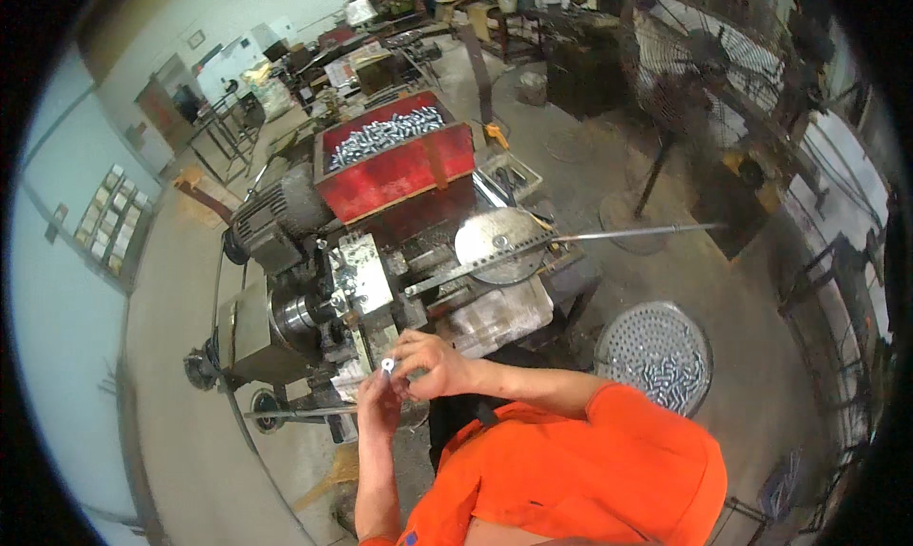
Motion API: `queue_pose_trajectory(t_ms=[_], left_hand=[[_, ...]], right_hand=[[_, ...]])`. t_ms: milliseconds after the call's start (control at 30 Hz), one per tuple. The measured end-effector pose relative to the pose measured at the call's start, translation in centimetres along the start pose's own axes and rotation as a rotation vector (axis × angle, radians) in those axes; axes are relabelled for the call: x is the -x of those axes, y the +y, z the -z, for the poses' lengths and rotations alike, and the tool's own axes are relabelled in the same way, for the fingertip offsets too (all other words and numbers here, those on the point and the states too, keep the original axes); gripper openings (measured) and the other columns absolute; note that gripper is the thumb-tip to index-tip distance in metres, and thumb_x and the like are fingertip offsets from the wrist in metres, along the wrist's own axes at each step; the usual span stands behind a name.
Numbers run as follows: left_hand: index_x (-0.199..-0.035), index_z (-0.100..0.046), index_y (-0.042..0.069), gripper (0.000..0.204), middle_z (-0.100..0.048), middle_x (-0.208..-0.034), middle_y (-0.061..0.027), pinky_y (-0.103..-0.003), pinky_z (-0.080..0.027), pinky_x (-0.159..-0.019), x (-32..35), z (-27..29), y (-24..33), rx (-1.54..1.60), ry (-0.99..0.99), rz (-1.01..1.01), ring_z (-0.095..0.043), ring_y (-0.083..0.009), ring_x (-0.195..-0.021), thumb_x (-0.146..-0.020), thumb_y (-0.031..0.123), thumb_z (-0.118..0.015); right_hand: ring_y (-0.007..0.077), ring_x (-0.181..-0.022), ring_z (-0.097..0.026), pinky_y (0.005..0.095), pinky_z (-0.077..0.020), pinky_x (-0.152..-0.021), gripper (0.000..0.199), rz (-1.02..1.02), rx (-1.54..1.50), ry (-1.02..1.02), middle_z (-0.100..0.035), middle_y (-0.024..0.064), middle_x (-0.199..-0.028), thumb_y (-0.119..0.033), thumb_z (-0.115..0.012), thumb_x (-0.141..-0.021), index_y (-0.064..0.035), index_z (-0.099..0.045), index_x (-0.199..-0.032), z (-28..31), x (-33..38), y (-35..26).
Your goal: The person repeatedly inserts small metal pieces into a machine, pulls a lever to activate the forming cycle, and collects the finished parts into a perforated basket. The process is continuous and repetitive throughout the clip.
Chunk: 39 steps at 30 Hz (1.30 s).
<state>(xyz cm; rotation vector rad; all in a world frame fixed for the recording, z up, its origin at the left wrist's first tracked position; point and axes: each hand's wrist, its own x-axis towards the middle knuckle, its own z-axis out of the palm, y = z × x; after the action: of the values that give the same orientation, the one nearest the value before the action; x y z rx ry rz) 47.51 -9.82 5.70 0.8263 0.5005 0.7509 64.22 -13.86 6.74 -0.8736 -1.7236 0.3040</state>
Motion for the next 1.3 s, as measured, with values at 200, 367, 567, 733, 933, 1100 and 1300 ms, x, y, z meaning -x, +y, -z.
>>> queue_pose_trajectory(t_ms=[200,367,567,733,933,1100,1300], left_hand=[[-0.091,-0.059,-0.003,0.021,-0.06,-0.075,-0.0077,-0.028,-0.046,-0.056,0.5,0.9,0.4,0.066,0.081,-0.056,-0.057,-0.0161,-0.063,-0.085,0.018,-0.058],[-0.078,-0.062,-0.005,0.015,-0.06,-0.067,-0.0072,-0.025,-0.044,-0.048,0.3,1.4,2.7,-0.547,0.085,-0.178,-0.056,-0.0124,-0.053,-0.081,0.01,-0.061],[-0.065,-0.061,-0.005,0.021,-0.059,-0.059,-0.0079,-0.025,-0.043,-0.043,0.9,1.7,5.8,-0.67,0.109,-0.154,-0.054,-0.012,-0.047,-0.079,0.011,-0.06],[-0.063,-0.061,-0.002,0.027,-0.057,-0.056,-0.0041,-0.025,-0.04,-0.045,1.2,3.3,6.8,-0.672,0.134,-0.141,-0.052,-0.0098,-0.048,-0.082,0.017,-0.063],[-0.097,-0.06,-0.001,0.026,-0.062,-0.067,-0.0045,-0.027,-0.046,-0.057,5.1,6.0,11.6,-1.033,0.229,-0.105,-0.058,-0.0102,-0.064,-0.083,0.021,-0.061],[-0.103,-0.06,0.003,0.032,-0.064,-0.075,-0.0157,-0.038,-0.048,-0.064,14.7,14.6,15.2,-1.858,0.909,-0.131,-0.062,-0.0303,-0.069,-0.081,0.026,-0.061],[-0.108,-0.059,0.006,0.038,-0.063,-0.071,-0.0161,-0.043,-0.046,-0.063,25.3,19.6,13.1,-1.771,1.108,0.258,-0.061,-0.0331,-0.072,-0.08,0.032,-0.062]], right_hand=[[0.029,-0.081,-0.055,0.0357,-0.0467,-0.072,0.019,-0.043,-0.061,-0.005,-0.062,0.0097,-0.092,-0.007,-0.064,-0.053,-0.0054,-0.064,-0.072,-1.5,-0.4,-0.5],[0.029,-0.079,-0.054,0.0363,-0.0471,-0.069,0.019,0.039,0.106,-0.158,-0.059,0.0109,-0.095,-0.011,-0.06,-0.055,-0.0044,-0.062,-0.073,-1.3,-1.1,-0.5],[0.0284,-0.076,-0.053,0.0381,-0.0464,-0.064,0.024,0.137,0.208,-0.314,-0.057,0.011,-0.089,-0.018,-0.061,-0.055,-0.0048,-0.061,-0.075,-2.6,-3.4,-0.4],[0.0288,-0.075,-0.052,0.038,-0.0457,-0.063,0.024,0.243,0.286,-0.464,-0.056,0.0108,-0.084,-0.019,-0.063,-0.055,-0.0053,-0.062,-0.075,-3.3,-6.2,-0.9],[0.0296,-0.08,-0.052,0.0393,-0.0453,-0.07,0.028,0.256,0.348,-0.629,-0.057,0.0109,-0.081,-0.017,-0.062,-0.054,-0.0054,-0.067,-0.079,-4.5,-10.7,2.3],[0.0301,-0.089,-0.053,0.0408,-0.0425,-0.083,0.02,-0.086,0.821,-0.718,-0.062,0.0134,-0.074,-0.018,-0.062,-0.051,-0.0047,-0.067,-0.065,-6.6,-17.0,8.0],[0.0354,-0.076,-0.062,0.0374,-0.0512,-0.072,0.02,-0.263,0.731,-0.702,-0.063,0.0206,-0.073,-0.016,-0.059,-0.057,-0.0036,-0.069,-0.068,-9.3,-18.4,12.3]])
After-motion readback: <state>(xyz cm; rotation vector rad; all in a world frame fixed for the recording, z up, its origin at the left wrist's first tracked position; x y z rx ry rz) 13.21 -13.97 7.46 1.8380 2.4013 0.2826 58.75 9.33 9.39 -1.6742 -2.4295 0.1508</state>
